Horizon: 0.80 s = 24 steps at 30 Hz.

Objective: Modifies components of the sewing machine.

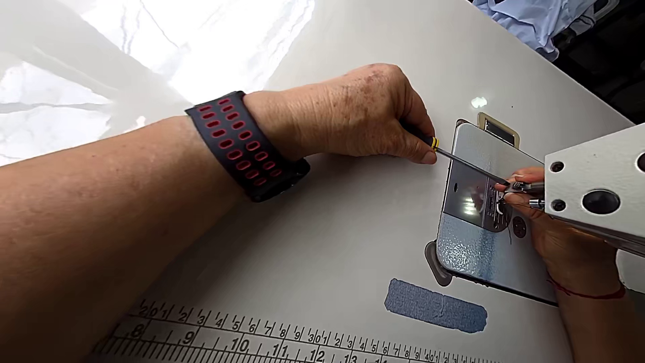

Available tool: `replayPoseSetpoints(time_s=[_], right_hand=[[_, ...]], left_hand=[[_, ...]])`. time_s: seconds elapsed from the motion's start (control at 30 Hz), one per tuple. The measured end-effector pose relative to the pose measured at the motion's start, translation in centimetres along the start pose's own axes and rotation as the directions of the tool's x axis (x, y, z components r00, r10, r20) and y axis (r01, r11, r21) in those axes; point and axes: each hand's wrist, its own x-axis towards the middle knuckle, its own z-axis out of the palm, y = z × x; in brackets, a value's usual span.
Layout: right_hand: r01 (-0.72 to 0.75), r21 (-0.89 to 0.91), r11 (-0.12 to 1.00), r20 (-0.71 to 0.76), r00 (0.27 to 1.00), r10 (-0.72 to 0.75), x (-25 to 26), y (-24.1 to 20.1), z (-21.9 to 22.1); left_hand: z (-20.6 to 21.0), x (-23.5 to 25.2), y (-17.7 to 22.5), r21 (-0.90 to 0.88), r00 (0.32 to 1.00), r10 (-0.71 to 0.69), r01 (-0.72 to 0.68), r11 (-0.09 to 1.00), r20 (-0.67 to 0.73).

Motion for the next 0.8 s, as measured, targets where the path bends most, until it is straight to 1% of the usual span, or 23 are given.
replayPoseSetpoints(time_s=[0.13, 0.23, 0.63, 0.8], right_hand=[[0.02, -0.008, 1.0, 0.01, 1.0, -0.02, 0.09, 0.16, -0.16], [0.01, 0.01, 1.0, 0.013, 1.0, -0.01, 0.06, -0.06, -0.15], [-0.004, 0.022, 1.0, -0.004, 1.0, 0.004, 0.03, -0.19, -0.08], [0.014, 0.044, 0.999, 0.0, 1.0, -0.014, 0.06, 0.01, -0.18]], left_hand=[[-0.21, 0.06, -0.22, -0.047, 0.999, 0.017, -0.016, 0.999, 0.032], [-0.53, 0.03, -0.18, -0.091, 0.999, -0.016, 0.019, 0.996, 0.037], [-0.2, 0.22, -0.05, -0.095, 1.0, -0.005, 0.008, 0.995, 0.028], [-0.22, 0.23, -0.21, -0.103, 0.999, 0.01, -0.007, 0.995, 0.031]])
